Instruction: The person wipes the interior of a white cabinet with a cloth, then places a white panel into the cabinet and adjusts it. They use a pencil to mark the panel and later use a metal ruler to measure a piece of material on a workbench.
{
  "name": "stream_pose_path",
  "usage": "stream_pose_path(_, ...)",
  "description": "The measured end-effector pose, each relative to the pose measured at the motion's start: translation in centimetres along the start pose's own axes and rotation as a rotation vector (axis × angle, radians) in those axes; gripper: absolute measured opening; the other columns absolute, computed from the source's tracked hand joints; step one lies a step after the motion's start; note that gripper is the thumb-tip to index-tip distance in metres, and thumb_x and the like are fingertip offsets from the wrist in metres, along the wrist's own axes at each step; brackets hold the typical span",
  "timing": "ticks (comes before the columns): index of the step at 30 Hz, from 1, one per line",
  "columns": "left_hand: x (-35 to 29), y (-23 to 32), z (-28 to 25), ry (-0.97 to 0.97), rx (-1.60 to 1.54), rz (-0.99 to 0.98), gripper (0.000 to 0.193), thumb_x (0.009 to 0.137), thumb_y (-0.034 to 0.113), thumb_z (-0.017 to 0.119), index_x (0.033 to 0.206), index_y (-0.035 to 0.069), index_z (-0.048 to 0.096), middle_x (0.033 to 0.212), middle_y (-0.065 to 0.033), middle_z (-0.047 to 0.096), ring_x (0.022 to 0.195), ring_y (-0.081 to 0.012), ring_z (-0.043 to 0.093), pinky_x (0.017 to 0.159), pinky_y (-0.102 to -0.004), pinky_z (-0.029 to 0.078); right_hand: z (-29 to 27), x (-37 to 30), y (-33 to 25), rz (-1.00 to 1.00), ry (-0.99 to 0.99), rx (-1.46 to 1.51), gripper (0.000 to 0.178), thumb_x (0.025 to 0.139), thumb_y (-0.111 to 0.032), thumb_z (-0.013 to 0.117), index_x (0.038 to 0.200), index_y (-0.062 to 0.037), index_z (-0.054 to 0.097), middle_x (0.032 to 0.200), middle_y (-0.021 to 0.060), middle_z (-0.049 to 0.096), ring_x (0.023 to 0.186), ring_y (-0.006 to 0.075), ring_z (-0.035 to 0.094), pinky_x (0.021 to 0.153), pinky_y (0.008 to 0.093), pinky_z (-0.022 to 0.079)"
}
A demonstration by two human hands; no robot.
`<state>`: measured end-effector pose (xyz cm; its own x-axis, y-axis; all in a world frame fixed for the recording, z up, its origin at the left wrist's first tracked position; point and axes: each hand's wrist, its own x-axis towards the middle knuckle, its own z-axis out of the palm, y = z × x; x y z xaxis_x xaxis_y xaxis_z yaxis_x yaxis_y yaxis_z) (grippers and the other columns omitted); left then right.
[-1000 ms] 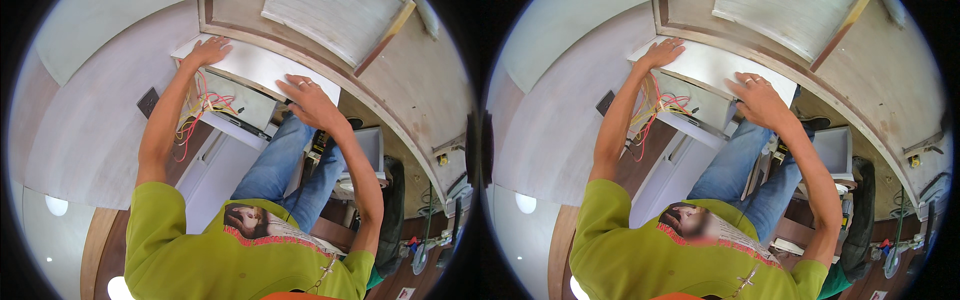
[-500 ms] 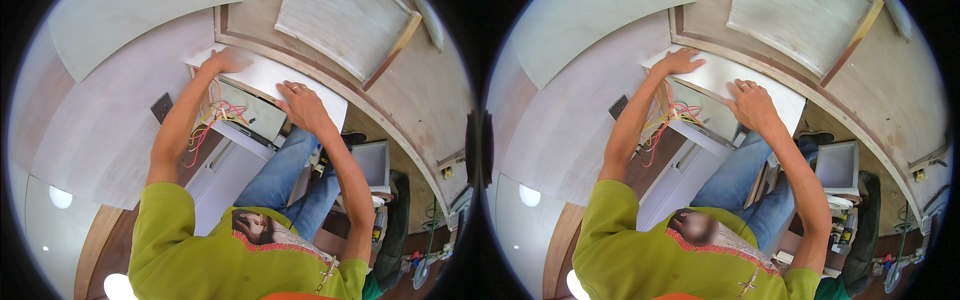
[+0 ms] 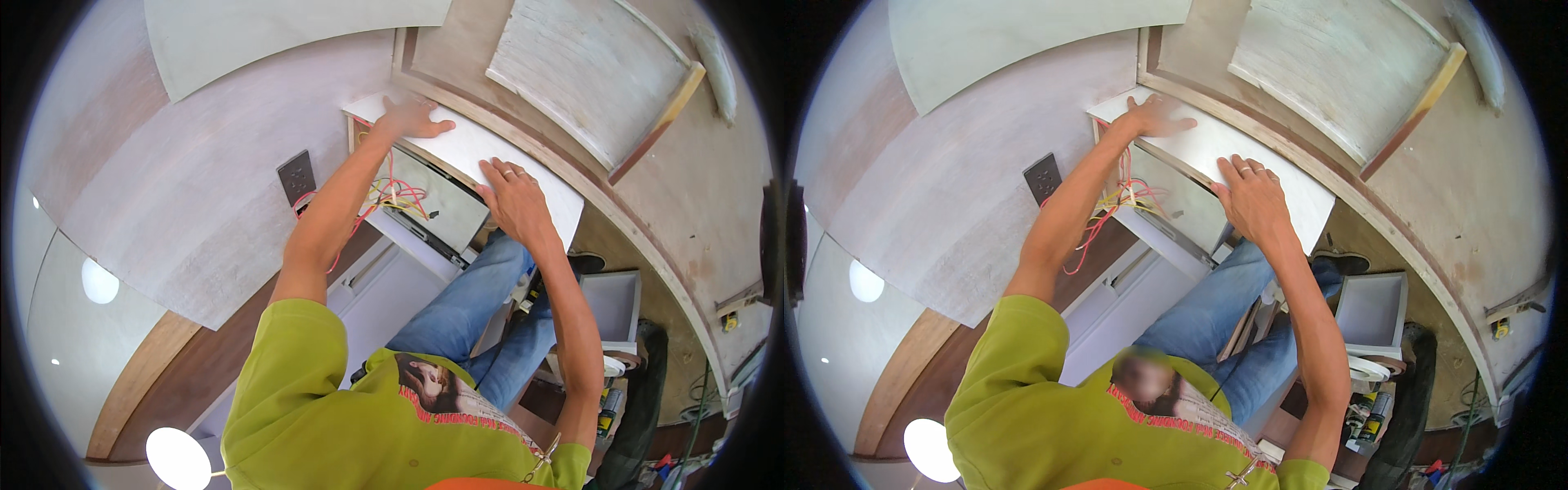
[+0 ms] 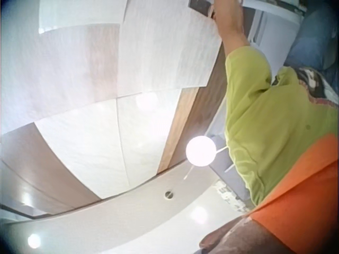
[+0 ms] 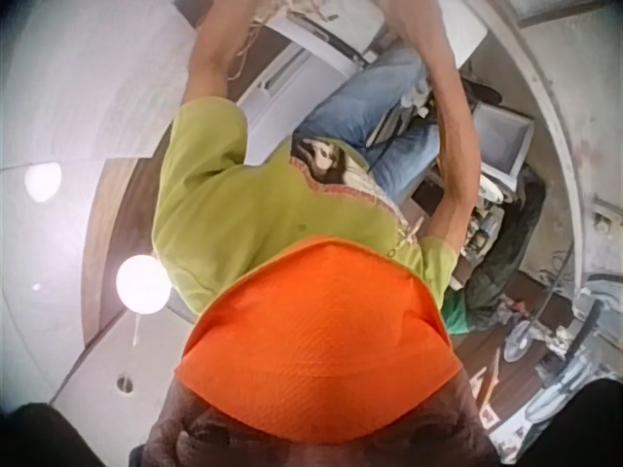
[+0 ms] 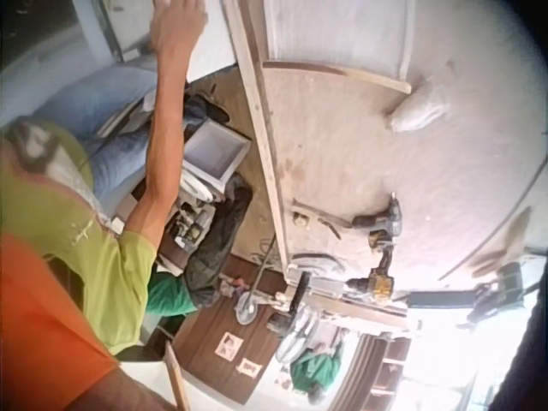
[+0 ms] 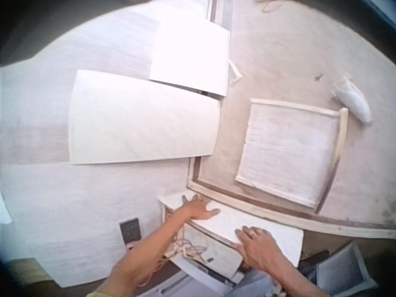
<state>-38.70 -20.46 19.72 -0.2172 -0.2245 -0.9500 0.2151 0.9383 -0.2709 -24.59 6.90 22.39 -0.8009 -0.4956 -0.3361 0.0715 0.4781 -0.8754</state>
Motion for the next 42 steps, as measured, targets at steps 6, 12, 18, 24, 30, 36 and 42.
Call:
stream_pose_path(6,0.1,0.1,0.4,0.031,-0.025,0.018,0.103,0.087,0.084,0.044,0.16,0.012,0.036,0.169,-0.0113,0.027,0.157,-0.0317,0.019,0.12,-0.074,0.005,0.1,0.1,-0.3,-0.004,0.008,-0.007,0.044,0.104,-0.035,0.055,0.137,-0.0062,0.06,0.138,0.0208,0.062,0.128,0.0394,0.058,0.106,0.0507,0.046)
stream_pose_path(12,0.4,0.1,-0.2,0.007,-0.007,0.059,0.105,0.085,0.088,0.041,0.162,0.016,0.034,0.169,-0.0114,0.027,0.157,-0.033,0.02,0.119,-0.0747,0.007,-1.0,-0.4,0.7,0.024,0.051,0.193,0.044,0.104,-0.036,0.056,0.138,-0.008,0.062,0.14,0.0215,0.061,0.131,0.0396,0.056,0.109,0.0494,0.044)
stream_pose_path(18,0.4,-0.4,0.5,-0.026,0.06,0.003,0.109,0.081,0.093,0.039,0.162,0.021,0.033,0.17,-0.0087,0.027,0.158,-0.0332,0.018,0.118,-0.0769,0.008,-7.2,-10.3,7.3,0.501,0.79,0.626,0.026,0.106,-0.019,0.056,0.122,-0.0038,0.071,0.111,0.008,0.074,0.1,0.0131,0.064,0.092,0.0279,0.049)
stream_pose_path(24,2.9,-1.5,-1.2,-0.131,0.031,0.062,0.107,0.086,0.086,0.042,0.162,0.012,0.031,0.169,-0.0165,0.026,0.157,-0.0329,0.021,0.125,-0.0604,0.013,3.3,-18.2,17.5,0.65,0.842,0.74,0.021,0.102,-0.017,0.061,0.115,-0.0038,0.072,0.098,0.0055,0.073,0.09,0.0121,0.065,0.082,0.0281,0.052)
stream_pose_path(30,1.1,2.2,-3.4,-0.239,0.046,-0.111,0.113,0.083,0.087,0.048,0.164,0.011,0.026,0.168,-0.0142,0.028,0.154,-0.0328,0.025,0.125,-0.0515,0.014,12.8,-12.6,20.4,0.674,0.641,0.947,0.034,0.096,-0.025,0.061,0.123,-0.0075,0.071,0.119,0.0149,0.074,0.11,0.0314,0.07,0.095,0.0401,0.054)
stream_pose_path(36,0.1,3.4,-3.3,-0.151,-0.07,-0.214,0.101,0.083,0.084,0.056,0.159,0.019,0.038,0.162,-0.0099,0.037,0.15,-0.0244,0.032,0.121,-0.0433,0.023,18.7,-5.9,25.1,0.548,0.729,0.907,0.033,0.092,-0.022,0.066,0.122,-0.0074,0.071,0.117,0.0125,0.073,0.112,0.0294,0.068,0.096,0.0379,0.054)
stream_pose_path(42,-0.3,3.6,-2.0,-0.054,-0.303,-0.186,0.087,0.088,0.074,0.058,0.151,0.016,0.046,0.134,-0.0065,0.059,0.116,-0.0175,0.056,0.101,-0.0307,0.041,25.0,4.2,28.0,0.275,0.769,1.251,0.036,0.099,-0.023,0.06,0.132,-0.0086,0.063,0.134,0.0077,0.064,0.126,0.0224,0.059,0.103,0.041,0.05)
